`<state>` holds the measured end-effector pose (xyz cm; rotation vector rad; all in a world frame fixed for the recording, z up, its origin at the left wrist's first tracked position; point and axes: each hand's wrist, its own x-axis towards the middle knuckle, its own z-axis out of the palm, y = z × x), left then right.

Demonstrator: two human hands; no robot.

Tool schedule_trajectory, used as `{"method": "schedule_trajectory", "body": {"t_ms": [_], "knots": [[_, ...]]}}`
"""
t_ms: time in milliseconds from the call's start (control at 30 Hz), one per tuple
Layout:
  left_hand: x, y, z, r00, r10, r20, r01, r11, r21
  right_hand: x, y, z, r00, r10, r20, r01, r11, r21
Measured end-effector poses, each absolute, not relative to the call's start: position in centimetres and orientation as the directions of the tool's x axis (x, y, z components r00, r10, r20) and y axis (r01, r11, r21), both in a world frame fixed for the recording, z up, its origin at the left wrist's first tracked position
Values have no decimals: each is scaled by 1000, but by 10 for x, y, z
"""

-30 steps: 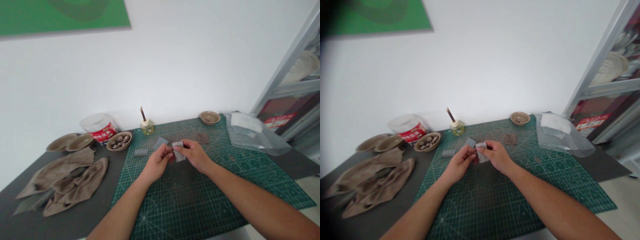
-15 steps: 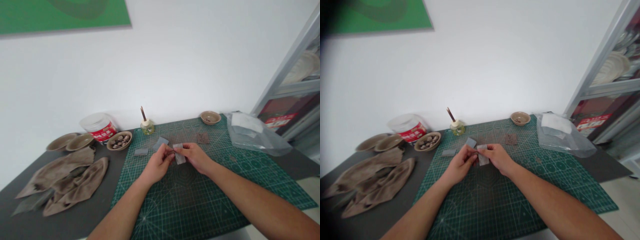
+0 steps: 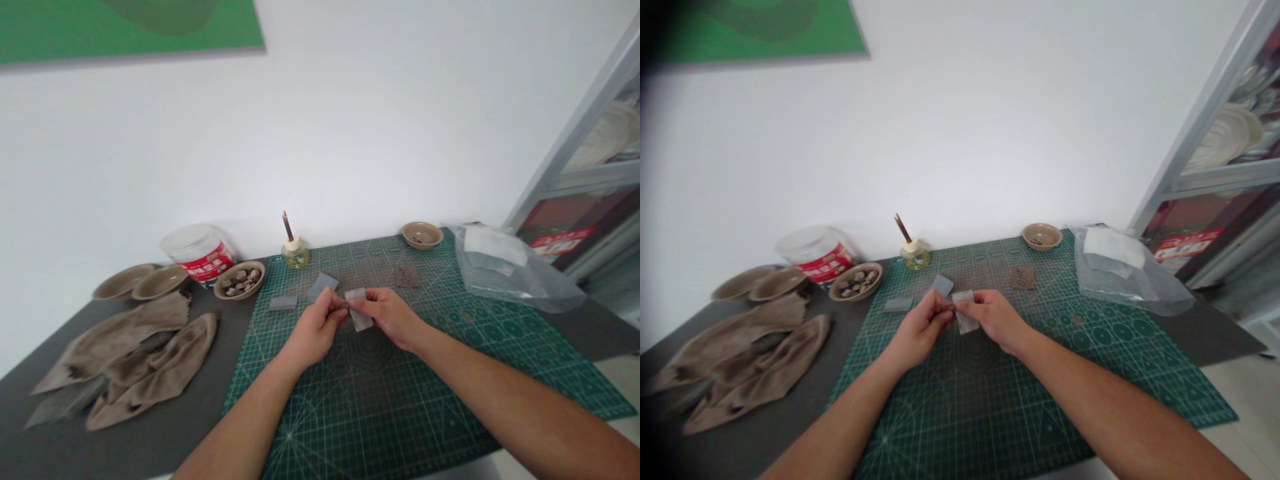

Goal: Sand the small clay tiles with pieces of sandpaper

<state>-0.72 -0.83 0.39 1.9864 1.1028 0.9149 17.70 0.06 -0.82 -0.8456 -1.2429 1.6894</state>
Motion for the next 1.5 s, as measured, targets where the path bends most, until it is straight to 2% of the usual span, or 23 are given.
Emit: {"method": "schedule_trajectory", "body": {"t_ms": [167, 367, 600, 800, 967, 1133, 1267, 1500], "knots": [[-8, -10, 3, 397, 882, 252, 443, -425, 789, 176, 1, -9, -377, 926, -26, -207, -111, -972], [-7, -9, -3, 324, 908, 265, 420, -389, 820, 179, 0, -4, -465, 885, 30, -254, -101, -962], [-6, -12, 0, 362, 893, 267, 459, -420, 783, 175, 0, -10, -384, 923, 30, -295, -92, -951], [-3, -12, -2, 266, 927, 266, 454, -363, 813, 177, 1, -8, -419, 907, 51, -267, -69, -961], [-1, -13, -1, 304, 912, 275, 475, -395, 787, 175, 0, -10, -356, 934, 34, -281, -73, -957], [-1, -12, 0, 255, 928, 271, 462, -364, 809, 177, 2, -8, -414, 909, 47, -249, -64, -966], [-2, -12, 0, 283, 921, 267, 484, -377, 789, 176, 1, -7, -380, 925, 27, -228, -66, -972], [-1, -15, 1, 292, 906, 307, 445, -412, 795, 182, 12, -9, -257, 964, -68, -365, -162, -917]]}}
